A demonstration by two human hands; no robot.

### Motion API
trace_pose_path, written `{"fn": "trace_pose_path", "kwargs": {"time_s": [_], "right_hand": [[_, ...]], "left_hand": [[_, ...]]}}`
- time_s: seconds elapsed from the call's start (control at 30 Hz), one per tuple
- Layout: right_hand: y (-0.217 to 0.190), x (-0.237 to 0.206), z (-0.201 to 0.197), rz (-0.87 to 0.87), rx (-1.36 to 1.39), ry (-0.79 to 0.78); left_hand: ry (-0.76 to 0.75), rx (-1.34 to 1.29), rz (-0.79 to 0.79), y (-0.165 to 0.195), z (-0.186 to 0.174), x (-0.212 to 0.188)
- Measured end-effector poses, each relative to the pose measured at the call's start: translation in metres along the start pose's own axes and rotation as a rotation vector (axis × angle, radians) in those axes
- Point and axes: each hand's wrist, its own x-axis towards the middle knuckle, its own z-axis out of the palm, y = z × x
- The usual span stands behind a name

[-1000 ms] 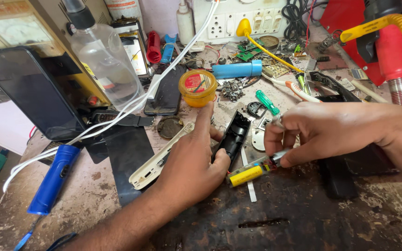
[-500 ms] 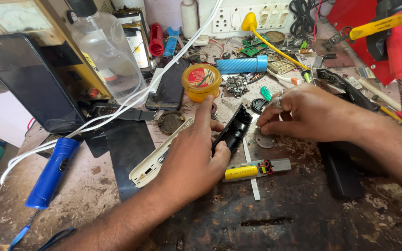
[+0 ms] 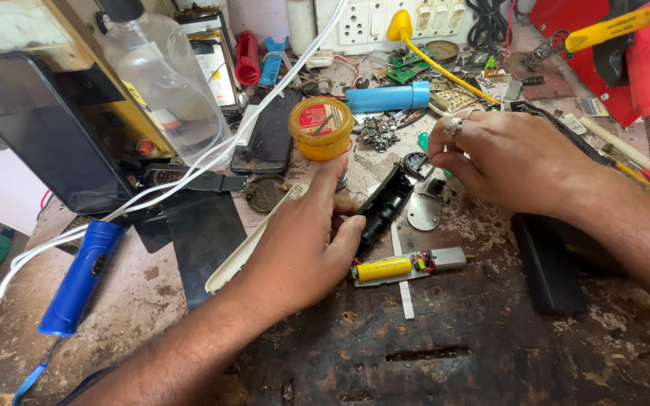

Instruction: The person unscrews the back cover of a black handheld electronic device, removes the cover, and then uses tweezers to detach a ribbon cable from the circuit board. They remove the battery and a small metal component, then reinsert the battery and metal component into the device housing.

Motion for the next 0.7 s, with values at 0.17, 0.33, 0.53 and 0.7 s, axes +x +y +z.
{"fn": "trace_pose_path", "kwargs": {"time_s": [0.17,0.33,0.53,0.7], "right_hand": [[-0.008,-0.001,-0.024,0.048,-0.082,-0.177],[-0.016,-0.015,-0.041,0.039,-0.017,-0.618],[-0.030,-0.016,-0.034,-0.188,0.161,-0.587],[-0.040,-0.009,-0.028,-0.091,0.204,-0.647]], "left_hand": [[-0.026,-0.041,-0.031,0.001,-0.002,0.000],[-0.047,-0.039,-0.072,0.003,-0.003,0.001],[-0.062,0.016,-0.087,0.002,-0.003,0.001],[-0.048,-0.001,-0.065,0.001,-0.002,0.002]]}}
